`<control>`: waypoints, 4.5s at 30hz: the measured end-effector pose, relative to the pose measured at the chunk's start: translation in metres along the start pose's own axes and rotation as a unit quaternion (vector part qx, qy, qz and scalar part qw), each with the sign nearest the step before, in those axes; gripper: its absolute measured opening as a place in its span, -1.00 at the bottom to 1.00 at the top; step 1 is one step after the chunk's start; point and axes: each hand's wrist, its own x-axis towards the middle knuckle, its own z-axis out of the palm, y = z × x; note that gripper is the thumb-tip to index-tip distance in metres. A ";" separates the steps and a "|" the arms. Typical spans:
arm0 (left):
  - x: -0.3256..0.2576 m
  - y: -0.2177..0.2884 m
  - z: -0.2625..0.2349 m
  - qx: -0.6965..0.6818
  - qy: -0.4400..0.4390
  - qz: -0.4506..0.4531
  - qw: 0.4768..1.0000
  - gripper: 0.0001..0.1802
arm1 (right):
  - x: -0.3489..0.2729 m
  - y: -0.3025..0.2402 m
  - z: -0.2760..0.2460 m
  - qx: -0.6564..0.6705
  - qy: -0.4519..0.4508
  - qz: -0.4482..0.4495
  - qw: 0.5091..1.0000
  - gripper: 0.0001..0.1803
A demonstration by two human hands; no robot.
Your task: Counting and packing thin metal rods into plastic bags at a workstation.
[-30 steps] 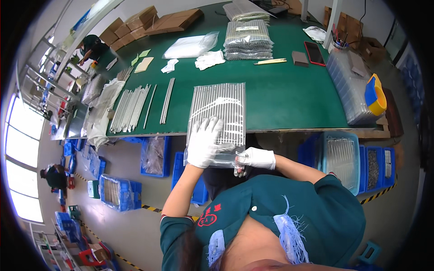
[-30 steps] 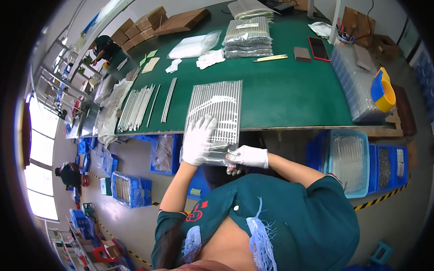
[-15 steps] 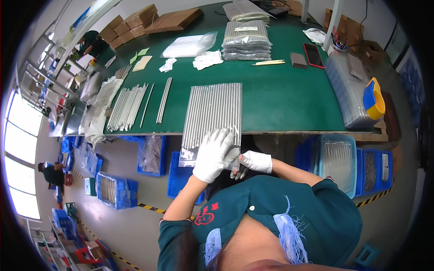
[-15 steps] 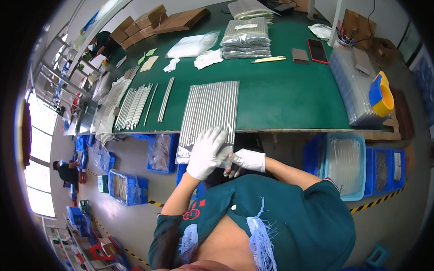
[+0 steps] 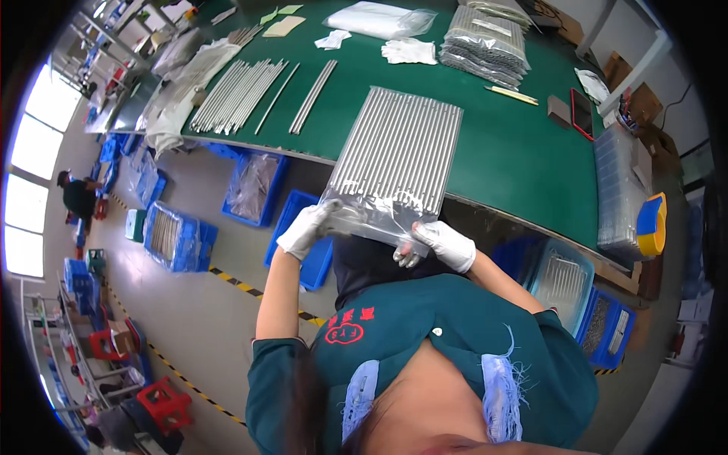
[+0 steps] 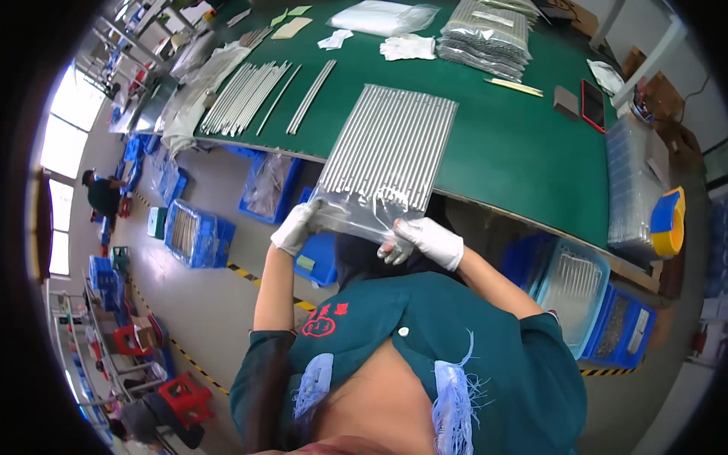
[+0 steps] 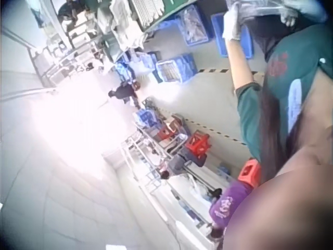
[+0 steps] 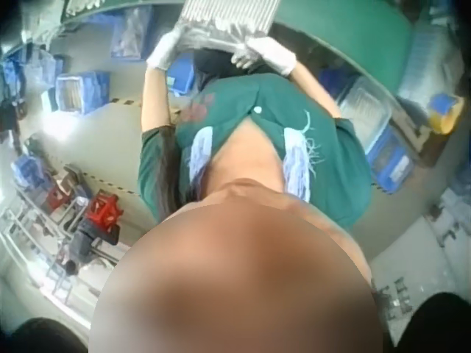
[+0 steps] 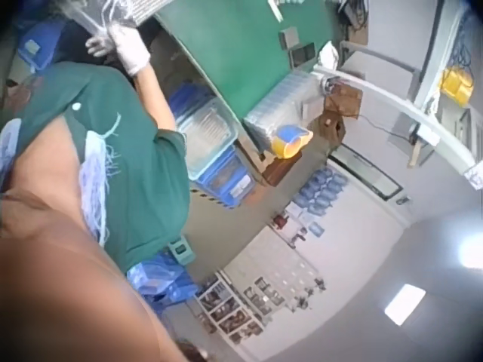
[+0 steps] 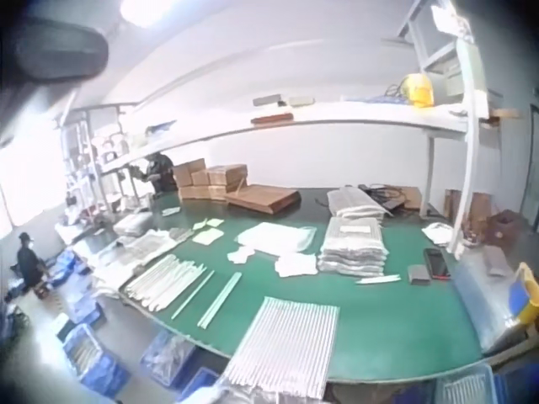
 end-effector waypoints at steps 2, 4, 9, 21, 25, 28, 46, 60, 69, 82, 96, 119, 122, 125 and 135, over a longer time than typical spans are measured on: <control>0.003 0.009 0.012 0.026 0.004 -0.021 0.999 -0.63 | -0.003 -0.002 0.003 -0.013 0.012 0.001 1.000 -0.35; 0.024 -0.005 0.000 0.128 -0.019 0.089 0.988 -0.67 | -0.002 -0.003 0.007 -0.019 0.016 0.014 1.000 -0.35; 0.023 -0.016 0.017 0.190 0.037 0.160 0.968 -0.66 | -0.003 0.000 0.006 0.001 0.029 0.016 0.999 -0.33; 0.023 -0.006 0.023 0.027 0.089 0.169 0.981 -0.59 | -0.007 -0.004 0.000 -0.069 0.134 -0.035 0.988 -0.49; 0.001 -0.030 0.064 0.016 0.051 0.193 0.980 -0.55 | -0.052 -0.017 -0.008 -0.018 0.156 -0.052 0.986 -0.57; -0.009 -0.059 0.068 0.064 0.041 0.141 0.987 -0.62 | -0.084 -0.015 -0.014 0.019 0.163 -0.017 0.986 -0.58; 0.020 -0.022 0.083 0.140 0.082 0.115 0.980 -0.58 | -0.078 0.005 -0.029 -0.155 0.228 0.016 0.961 -0.46; 0.022 -0.024 0.103 0.038 0.026 0.141 0.989 -0.66 | -0.063 -0.046 -0.048 -0.647 0.409 -0.126 0.630 -0.35; 0.024 -0.040 0.102 0.088 0.049 0.188 0.977 -0.70 | -0.084 -0.041 -0.057 -0.646 0.336 -0.166 0.665 -0.40; 0.028 -0.038 0.121 0.096 -0.013 0.158 0.983 -0.69 | -0.064 -0.039 -0.055 -0.633 0.383 -0.248 0.626 -0.72; 0.035 -0.047 0.119 0.046 -0.029 0.136 0.989 -0.69 | -0.057 -0.043 -0.046 -0.606 0.394 -0.231 0.651 -0.70; 0.031 -0.044 0.123 0.077 -0.011 0.145 0.986 -0.67 | -0.041 -0.049 -0.041 -0.666 0.347 -0.247 0.613 -0.70; 0.033 -0.046 0.123 0.068 -0.017 0.132 0.989 -0.67 | -0.040 -0.045 -0.042 -0.654 0.352 -0.268 0.614 -0.70; 0.034 -0.048 0.121 0.087 -0.018 0.139 0.986 -0.66 | -0.037 -0.047 -0.040 -0.641 0.359 -0.260 0.626 -0.70; 0.033 -0.048 0.120 0.121 -0.016 0.165 0.979 -0.68 | -0.030 -0.048 -0.038 -0.638 0.357 -0.250 0.635 -0.69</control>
